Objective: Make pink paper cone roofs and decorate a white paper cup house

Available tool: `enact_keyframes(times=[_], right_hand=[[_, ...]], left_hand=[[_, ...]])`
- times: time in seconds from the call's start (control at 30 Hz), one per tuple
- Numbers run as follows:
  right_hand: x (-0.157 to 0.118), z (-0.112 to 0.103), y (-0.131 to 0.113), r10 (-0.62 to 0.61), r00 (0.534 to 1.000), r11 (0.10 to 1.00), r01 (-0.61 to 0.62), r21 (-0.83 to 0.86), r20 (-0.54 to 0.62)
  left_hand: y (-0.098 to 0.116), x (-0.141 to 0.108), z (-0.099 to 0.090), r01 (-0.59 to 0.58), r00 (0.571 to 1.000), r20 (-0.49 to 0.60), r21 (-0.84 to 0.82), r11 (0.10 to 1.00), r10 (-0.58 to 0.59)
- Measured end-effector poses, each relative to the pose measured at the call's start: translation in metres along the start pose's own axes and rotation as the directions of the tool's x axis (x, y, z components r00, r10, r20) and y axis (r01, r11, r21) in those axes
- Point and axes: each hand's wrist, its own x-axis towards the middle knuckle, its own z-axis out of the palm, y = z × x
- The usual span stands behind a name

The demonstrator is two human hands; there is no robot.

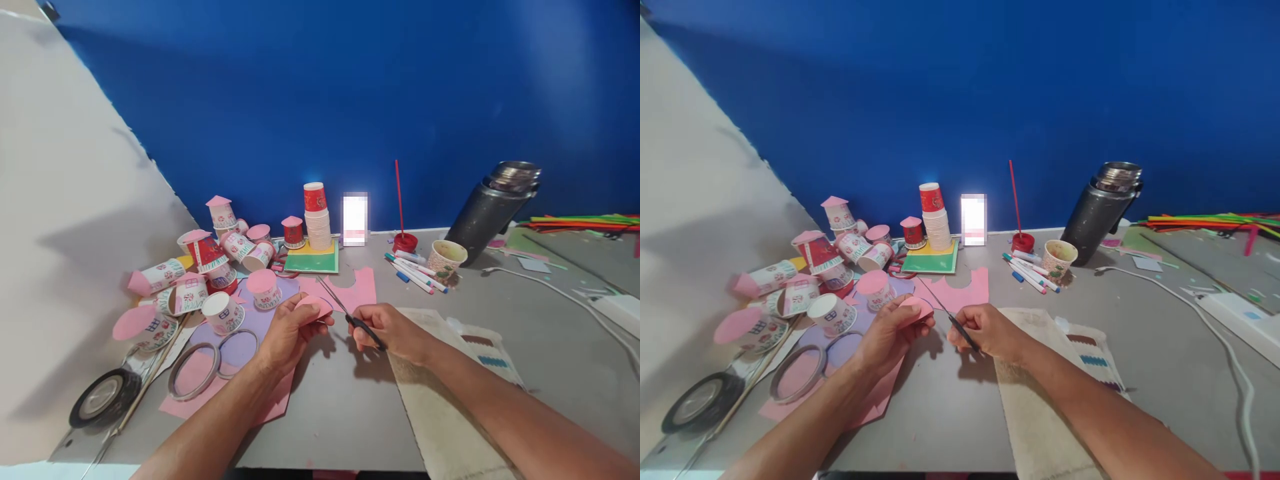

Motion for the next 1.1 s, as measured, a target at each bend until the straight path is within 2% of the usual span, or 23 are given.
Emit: enact_keyframes(times=[0.13, 0.27, 0.53, 1.1], right_hand=[[0.0002, 0.0038, 0.0033, -0.002, 0.999, 0.997, 0.005, -0.072, 0.042], [0.0002, 0.0039, 0.0067, -0.015, 0.999, 0.995, 0.020, -0.101, 0.051], [-0.0017, 0.0035, 0.0089, 0.006, 0.999, 0.998, -0.004, -0.060, 0.035], [-0.0009, 0.0063, 0.0058, 0.045, 0.999, 0.996, -0.045, -0.079, 0.002]], left_hand=[[-0.0003, 0.0023, -0.0046, -0.060, 0.997, -0.055, -0.038, 0.997, 0.058], [-0.0015, 0.0033, -0.0070, -0.096, 0.994, -0.064, -0.059, 0.994, 0.092], [-0.0017, 0.0041, -0.0061, -0.094, 0.993, -0.075, -0.077, 0.993, 0.088], [-0.0006, 0.0024, -0.0062, -0.108, 0.993, -0.057, -0.061, 0.992, 0.104]])
